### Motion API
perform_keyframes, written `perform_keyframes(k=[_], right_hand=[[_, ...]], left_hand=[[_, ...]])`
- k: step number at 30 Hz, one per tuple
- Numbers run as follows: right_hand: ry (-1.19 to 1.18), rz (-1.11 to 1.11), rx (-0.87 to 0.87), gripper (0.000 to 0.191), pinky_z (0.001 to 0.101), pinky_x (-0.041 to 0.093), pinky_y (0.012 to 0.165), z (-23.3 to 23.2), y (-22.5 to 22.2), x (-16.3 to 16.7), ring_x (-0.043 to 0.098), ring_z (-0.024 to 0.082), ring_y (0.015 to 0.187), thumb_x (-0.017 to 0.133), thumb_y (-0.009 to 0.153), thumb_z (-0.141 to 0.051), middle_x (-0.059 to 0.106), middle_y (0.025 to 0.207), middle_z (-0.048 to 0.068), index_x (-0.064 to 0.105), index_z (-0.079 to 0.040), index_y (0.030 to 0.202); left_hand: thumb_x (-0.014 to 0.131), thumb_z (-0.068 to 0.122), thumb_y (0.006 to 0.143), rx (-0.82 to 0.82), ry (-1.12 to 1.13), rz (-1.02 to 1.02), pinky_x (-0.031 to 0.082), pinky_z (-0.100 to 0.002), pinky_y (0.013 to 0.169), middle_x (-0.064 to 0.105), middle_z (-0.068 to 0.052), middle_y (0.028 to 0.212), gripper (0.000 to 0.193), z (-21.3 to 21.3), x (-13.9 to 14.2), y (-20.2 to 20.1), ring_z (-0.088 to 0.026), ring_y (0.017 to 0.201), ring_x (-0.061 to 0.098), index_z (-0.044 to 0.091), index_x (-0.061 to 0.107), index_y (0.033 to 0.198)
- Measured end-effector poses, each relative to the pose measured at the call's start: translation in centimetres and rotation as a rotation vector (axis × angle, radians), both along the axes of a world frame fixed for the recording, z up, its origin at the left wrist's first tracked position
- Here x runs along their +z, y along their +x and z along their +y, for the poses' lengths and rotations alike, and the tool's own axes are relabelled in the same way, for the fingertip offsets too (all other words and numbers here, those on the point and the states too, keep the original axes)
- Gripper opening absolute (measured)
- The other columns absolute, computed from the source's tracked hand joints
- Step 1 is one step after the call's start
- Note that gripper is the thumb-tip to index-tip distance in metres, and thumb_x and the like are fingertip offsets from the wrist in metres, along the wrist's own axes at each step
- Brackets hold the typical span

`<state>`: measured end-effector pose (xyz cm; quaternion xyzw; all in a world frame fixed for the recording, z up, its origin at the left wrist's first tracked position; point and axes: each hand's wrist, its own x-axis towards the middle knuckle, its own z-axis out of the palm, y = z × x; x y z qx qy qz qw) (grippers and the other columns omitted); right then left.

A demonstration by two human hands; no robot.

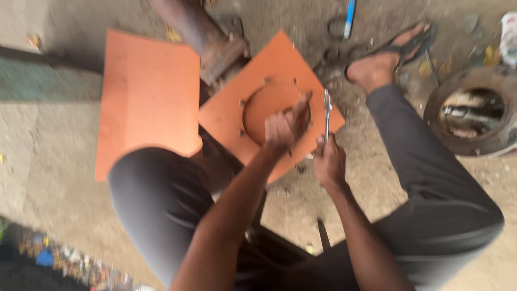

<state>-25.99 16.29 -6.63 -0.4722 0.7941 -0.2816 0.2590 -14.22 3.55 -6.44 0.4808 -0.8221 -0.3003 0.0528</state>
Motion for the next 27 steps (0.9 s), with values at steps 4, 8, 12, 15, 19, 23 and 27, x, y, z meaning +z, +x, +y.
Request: perform_keyframes(k=[4,8,12,15,19,23,27], right_hand=[[0.387,-0.098,0.028,0.024,0.0541,0.053,0.069,0.6,-0.1,-0.8,0.072,0.043,0.077,0.046,0.108,-0.022,0.069,0.079,0.023,0.057,-0.001,0.109],[0.233,-0.024,0.102,0.025,0.0576,0.050,0.070,1.0,-0.5,-1.5,0.068,0.049,0.083,0.049,0.109,-0.023,0.068,0.083,0.027,0.057,0.001,0.110],[0.223,-0.080,0.051,0.025,0.0580,0.050,0.071,-0.1,-0.8,-1.0,0.069,0.048,0.082,0.049,0.104,-0.024,0.070,0.083,0.027,0.059,-0.002,0.111],[0.184,-0.123,0.077,0.026,0.0563,0.050,0.069,-0.6,-1.0,0.3,0.068,0.048,0.082,0.048,0.108,-0.025,0.070,0.084,0.026,0.056,0.000,0.109],[0.343,-0.226,0.065,0.027,0.0515,0.053,0.067,-1.1,-1.3,2.0,0.073,0.040,0.072,0.047,0.108,-0.028,0.069,0.077,0.022,0.057,-0.003,0.106],[0.412,-0.195,0.117,0.026,0.0519,0.051,0.065,-0.7,-1.1,2.1,0.071,0.040,0.069,0.048,0.107,-0.027,0.068,0.076,0.022,0.057,-0.003,0.107],[0.384,-0.278,-0.029,0.027,0.0513,0.051,0.064,-0.3,-1.5,0.8,0.073,0.040,0.068,0.046,0.106,-0.030,0.068,0.072,0.023,0.057,-0.006,0.109]], left_hand=[[0.065,0.054,0.100,0.005,0.100,-0.122,0.060,-0.050,0.072,0.077,-0.007,0.105,0.059,0.1,-1.0,0.0,-0.035,0.088,0.074,0.041,0.041,0.152],[0.070,0.050,0.091,0.015,0.067,-0.009,0.058,-0.052,0.072,0.075,-0.010,0.102,0.068,-0.5,-2.0,-0.2,-0.037,0.088,0.073,0.036,0.039,0.150],[0.076,0.049,0.085,0.014,-0.046,-0.044,0.057,-0.054,0.072,0.074,-0.012,0.100,0.070,-0.4,-1.3,-0.1,-0.038,0.088,0.072,0.031,0.040,0.143],[0.073,0.040,0.088,0.048,0.142,-0.013,0.057,-0.054,0.074,0.076,-0.010,0.099,0.084,0.2,-0.2,0.0,-0.037,0.088,0.074,0.037,0.029,0.160],[0.075,0.040,0.084,0.024,0.043,0.020,0.058,-0.053,0.072,0.076,-0.013,0.096,0.088,0.0,0.6,-0.1,-0.038,0.089,0.073,0.039,0.027,0.158],[0.073,0.040,0.090,0.029,0.185,-0.066,0.057,-0.054,0.071,0.077,-0.011,0.094,0.089,-0.4,0.7,-0.3,-0.039,0.083,0.073,0.039,0.022,0.162],[0.073,0.041,0.091,-0.007,0.085,-0.044,0.057,-0.055,0.069,0.076,-0.012,0.091,0.088,-0.3,0.7,-0.2,-0.039,0.079,0.073,0.040,0.019,0.161]])
